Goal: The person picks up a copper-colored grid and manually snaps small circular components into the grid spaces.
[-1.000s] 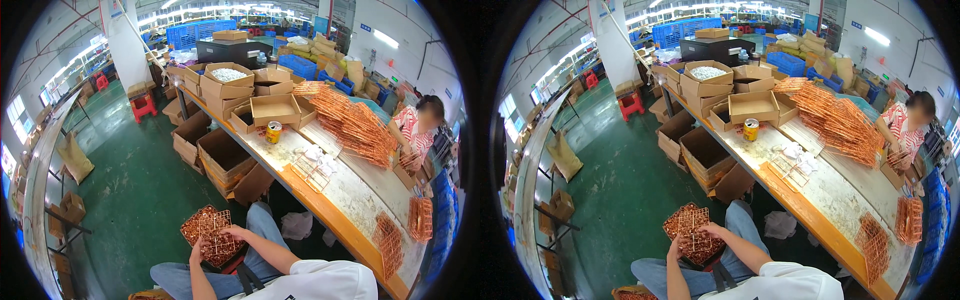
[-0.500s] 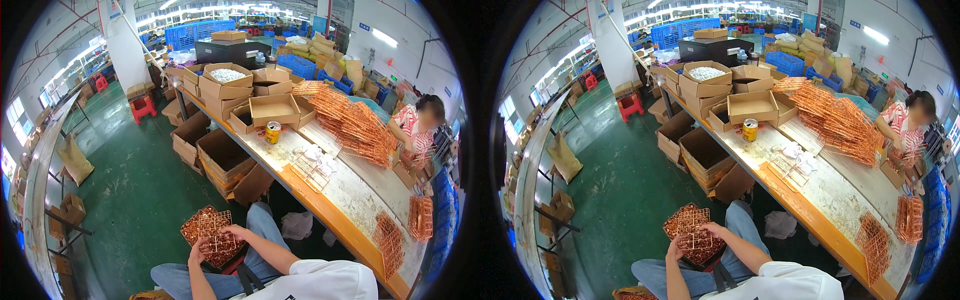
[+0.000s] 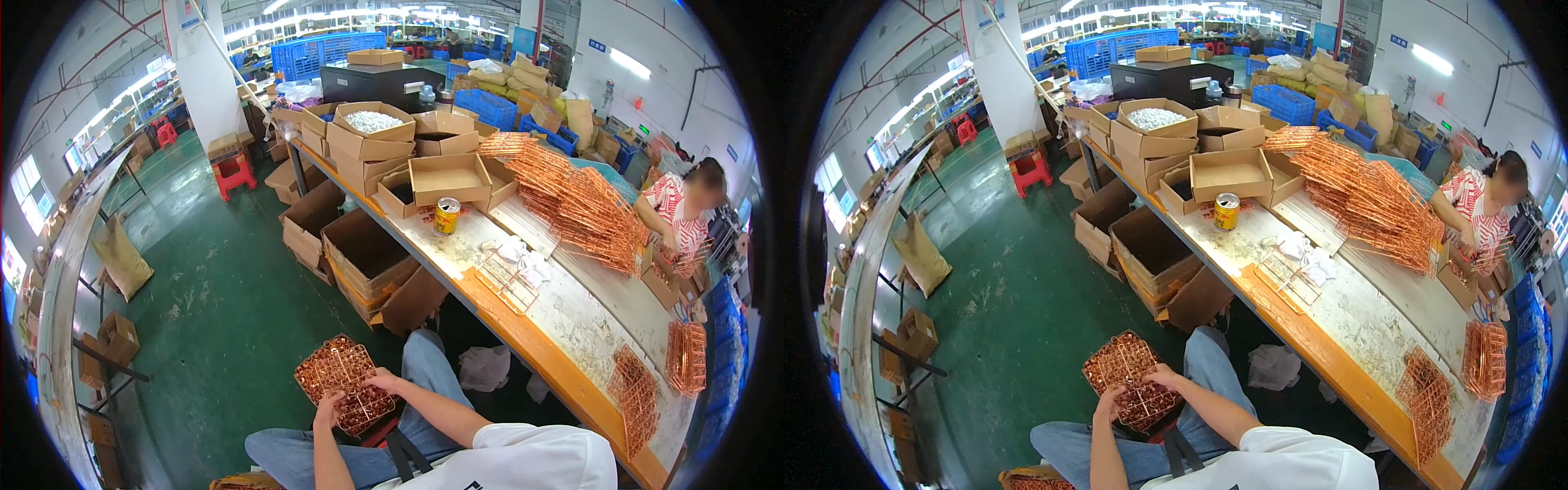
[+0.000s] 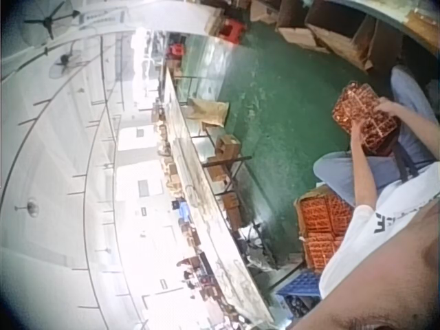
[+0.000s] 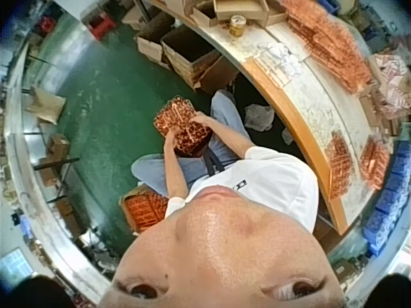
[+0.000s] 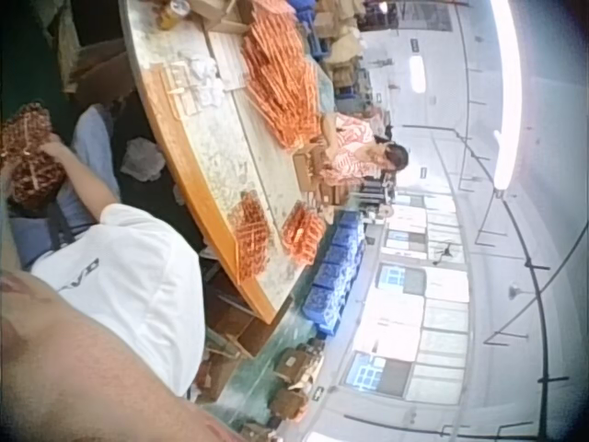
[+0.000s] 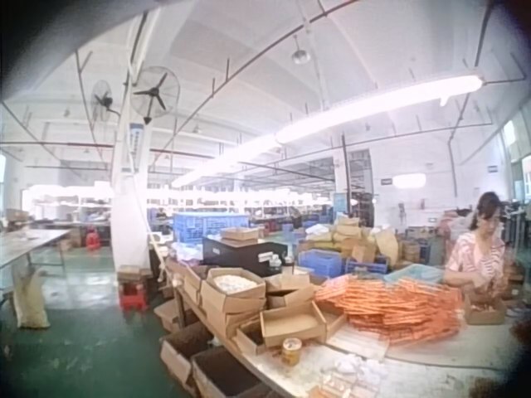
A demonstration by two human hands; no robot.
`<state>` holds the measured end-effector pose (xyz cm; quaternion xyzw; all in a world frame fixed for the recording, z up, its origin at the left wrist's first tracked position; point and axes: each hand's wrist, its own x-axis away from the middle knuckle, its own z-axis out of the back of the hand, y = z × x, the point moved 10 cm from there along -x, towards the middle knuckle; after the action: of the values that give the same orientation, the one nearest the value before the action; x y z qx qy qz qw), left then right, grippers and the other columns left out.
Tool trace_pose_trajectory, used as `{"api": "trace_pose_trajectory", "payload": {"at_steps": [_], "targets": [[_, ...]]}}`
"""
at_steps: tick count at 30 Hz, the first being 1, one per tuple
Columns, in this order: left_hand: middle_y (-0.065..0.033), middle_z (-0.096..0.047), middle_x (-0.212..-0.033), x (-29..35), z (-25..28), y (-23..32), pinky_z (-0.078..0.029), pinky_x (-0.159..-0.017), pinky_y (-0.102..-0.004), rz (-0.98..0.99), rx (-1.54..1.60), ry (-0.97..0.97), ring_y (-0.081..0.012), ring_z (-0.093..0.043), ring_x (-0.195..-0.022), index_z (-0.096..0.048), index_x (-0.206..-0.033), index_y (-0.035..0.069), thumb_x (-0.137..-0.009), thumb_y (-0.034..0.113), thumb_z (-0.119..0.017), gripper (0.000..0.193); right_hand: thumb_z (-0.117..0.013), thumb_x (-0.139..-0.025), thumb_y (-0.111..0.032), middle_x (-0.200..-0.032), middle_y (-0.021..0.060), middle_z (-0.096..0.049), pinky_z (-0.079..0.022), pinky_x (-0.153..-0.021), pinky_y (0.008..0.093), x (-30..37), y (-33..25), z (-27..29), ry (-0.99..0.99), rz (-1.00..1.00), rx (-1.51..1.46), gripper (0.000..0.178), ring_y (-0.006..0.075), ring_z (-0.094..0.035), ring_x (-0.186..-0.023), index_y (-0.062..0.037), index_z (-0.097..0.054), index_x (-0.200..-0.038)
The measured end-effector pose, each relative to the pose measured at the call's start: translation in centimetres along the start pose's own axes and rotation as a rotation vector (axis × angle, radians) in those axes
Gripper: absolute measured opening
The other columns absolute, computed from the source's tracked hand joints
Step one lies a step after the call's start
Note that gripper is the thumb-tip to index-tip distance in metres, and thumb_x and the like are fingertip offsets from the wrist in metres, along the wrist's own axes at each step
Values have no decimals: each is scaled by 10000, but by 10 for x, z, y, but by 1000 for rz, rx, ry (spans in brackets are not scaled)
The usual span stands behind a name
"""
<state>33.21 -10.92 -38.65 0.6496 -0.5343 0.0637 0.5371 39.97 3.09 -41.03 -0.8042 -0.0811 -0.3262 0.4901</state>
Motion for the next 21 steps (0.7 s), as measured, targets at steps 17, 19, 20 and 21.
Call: {"api": "trace_pose_trajectory", "payload": {"at_steps": [17, 19, 20, 21], "targets": [[-19, -539, -683, -16, 36, -16, -408, -432, -270, -3, 24, 208, -141, -495, -534, -575, -824, 59, -757, 147, -678, 151, -488, -857, -220, -659, 29, -492, -393, -536, 289, 15, -8, -37, -244, -77, -301, 173, 145, -474, -562, -63, -518, -794], [-24, -542, -704, -15, 27, -17, -413, -433, -276, 21, 73, 195, -146, -513, -563, -569, -827, 57, -751, 161, -689, 176, -516, -865, -226, -653, 17, -493, -393, -525, 274, 17, -9, -35, -237, -70, -284, 172, 130, -477, -571, -64, -527, -805], [-29, -548, -722, -13, 32, -14, -423, -444, -281, -18, -54, 232, -146, -530, -599, -565, -845, 54, -751, 168, -692, 195, -564, -845, -235, -645, 8, -494, -389, -507, 259, 19, -11, -35, -187, -45, -224, 173, 114, -474, -563, -68, -538, -810], [-34, -553, -739, -12, 37, -10, -434, -455, -286, -56, -182, 268, -147, -547, -635, -560, -863, 52, -751, 175, -695, 214, -612, -825, -245, -638, -2, -496, -386, -489, 245, 21, -14, -35, -138, -19, -164, 186, 97, -471, -555, -71, -549, -816]]}}
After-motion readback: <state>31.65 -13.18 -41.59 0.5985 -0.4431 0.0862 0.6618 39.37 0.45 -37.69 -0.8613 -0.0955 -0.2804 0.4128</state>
